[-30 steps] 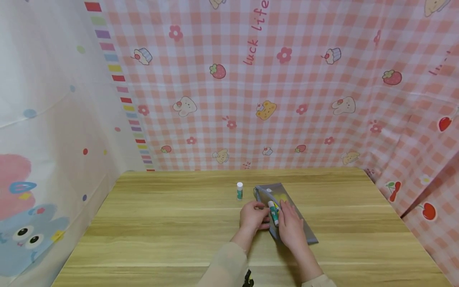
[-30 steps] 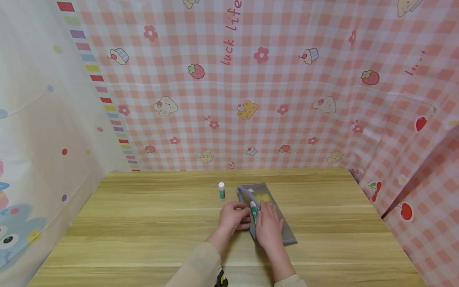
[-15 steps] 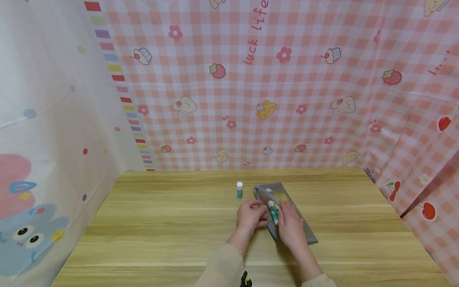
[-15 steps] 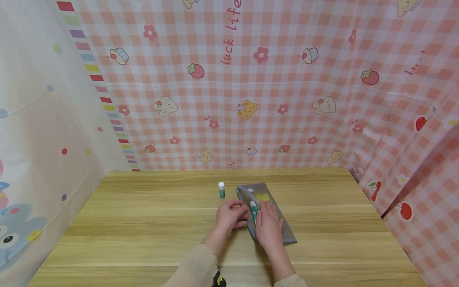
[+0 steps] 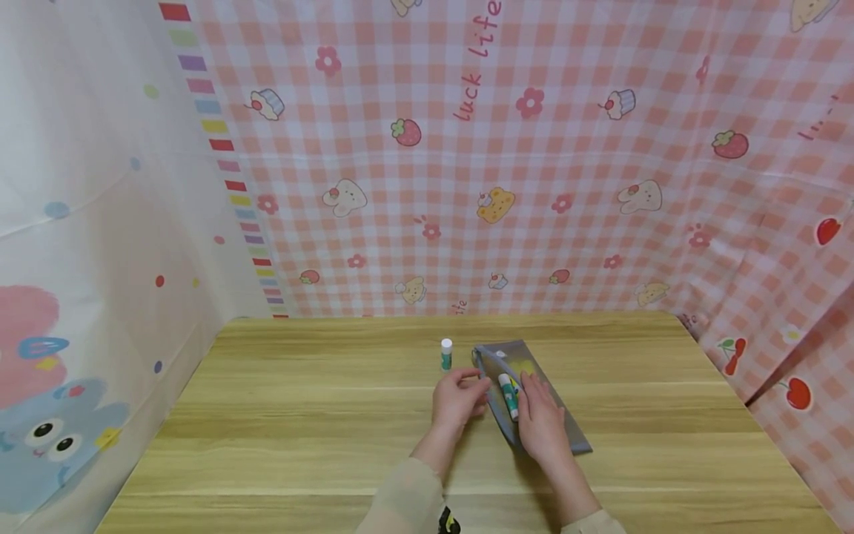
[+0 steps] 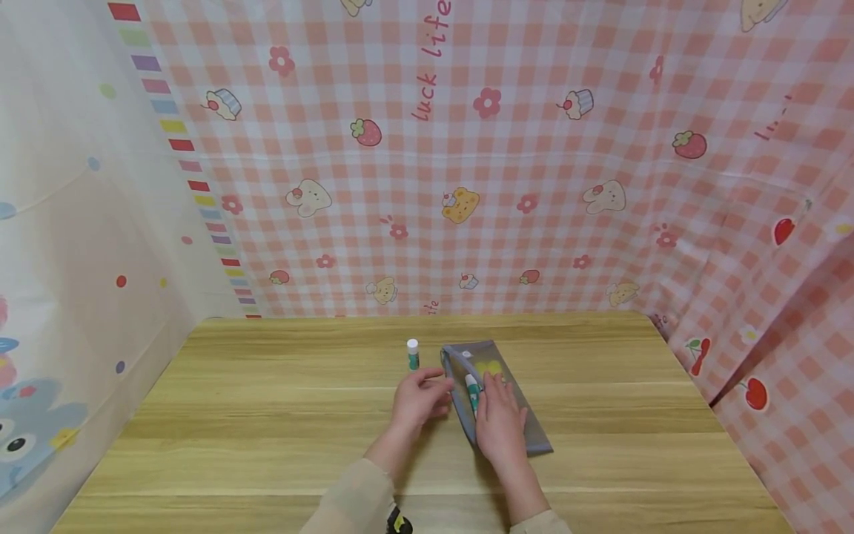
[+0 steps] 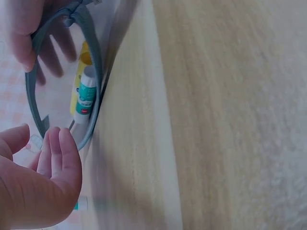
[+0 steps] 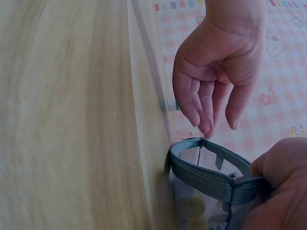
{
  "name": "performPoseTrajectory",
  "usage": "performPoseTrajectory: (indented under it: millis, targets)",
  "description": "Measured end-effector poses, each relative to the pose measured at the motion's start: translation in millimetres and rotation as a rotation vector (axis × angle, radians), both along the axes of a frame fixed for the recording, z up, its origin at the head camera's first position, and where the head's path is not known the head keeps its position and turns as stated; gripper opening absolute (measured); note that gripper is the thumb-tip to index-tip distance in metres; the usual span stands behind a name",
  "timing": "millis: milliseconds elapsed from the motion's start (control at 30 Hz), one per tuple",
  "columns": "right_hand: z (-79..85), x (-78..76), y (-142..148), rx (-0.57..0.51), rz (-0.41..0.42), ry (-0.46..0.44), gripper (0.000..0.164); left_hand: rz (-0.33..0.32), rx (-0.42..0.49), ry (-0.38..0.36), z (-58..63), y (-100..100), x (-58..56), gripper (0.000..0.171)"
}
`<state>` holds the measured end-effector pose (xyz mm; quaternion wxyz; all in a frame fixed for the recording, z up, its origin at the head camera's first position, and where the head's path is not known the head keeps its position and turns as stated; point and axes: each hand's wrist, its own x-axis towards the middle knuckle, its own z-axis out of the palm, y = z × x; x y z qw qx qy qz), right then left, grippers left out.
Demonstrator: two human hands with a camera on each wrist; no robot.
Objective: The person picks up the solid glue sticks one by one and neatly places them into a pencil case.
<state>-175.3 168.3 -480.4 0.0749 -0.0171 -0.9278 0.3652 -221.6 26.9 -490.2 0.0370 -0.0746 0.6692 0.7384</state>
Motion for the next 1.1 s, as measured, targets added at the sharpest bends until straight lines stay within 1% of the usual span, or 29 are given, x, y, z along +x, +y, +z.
performPoseTrajectory:
  millis: [133, 200, 267, 433, 533, 633, 767, 900, 1100]
  targets:
    - [0.2, 0.1, 0, -0.004, 0.002, -0.002, 0.043, 0.036, 0.01, 0.041, 1.0, -4, -0.7, 0.037]
    - [0.2, 0.1, 0, -0.007, 0.003, -0.002, 0.043, 0.058, -0.005, 0.069, 2.3, -6, -1.6, 0.036]
    - [0.4, 0.2, 0, -0.007, 0.003, -0.001, 0.043, 0.081, -0.044, 0.103, 3.5, -8, -2.8, 0.034]
    - [1.0, 0.0, 0, -0.004, 0.002, -0.004, 0.043, 0.154, -0.185, 0.199, 6.3, -13, -5.0, 0.029]
    - [1.1, -0.2, 0, -0.003, 0.003, -0.008, 0.043, 0.198, -0.213, 0.235, 7.4, -16, -5.5, 0.029]
    - [1.3, -0.2, 0, -0.002, 0.005, -0.009, 0.043, 0.22, -0.196, 0.247, 8.4, -20, -5.9, 0.029]
    - [0.8, -0.1, 0, 0.0, 0.004, -0.004, 0.043, 0.232, -0.169, 0.261, 8.4, -25, -7.3, 0.03]
    - [-0.6, 0.3, 0, -0.003, 0.003, 0.008, 0.043, 0.246, -0.16, 0.279, 7.8, -30, -9.2, 0.032]
    - [-1.4, 0.4, 0, -0.006, 0.005, 0.014, 0.043, 0.272, -0.168, 0.273, 9.7, -37, -11.9, 0.038]
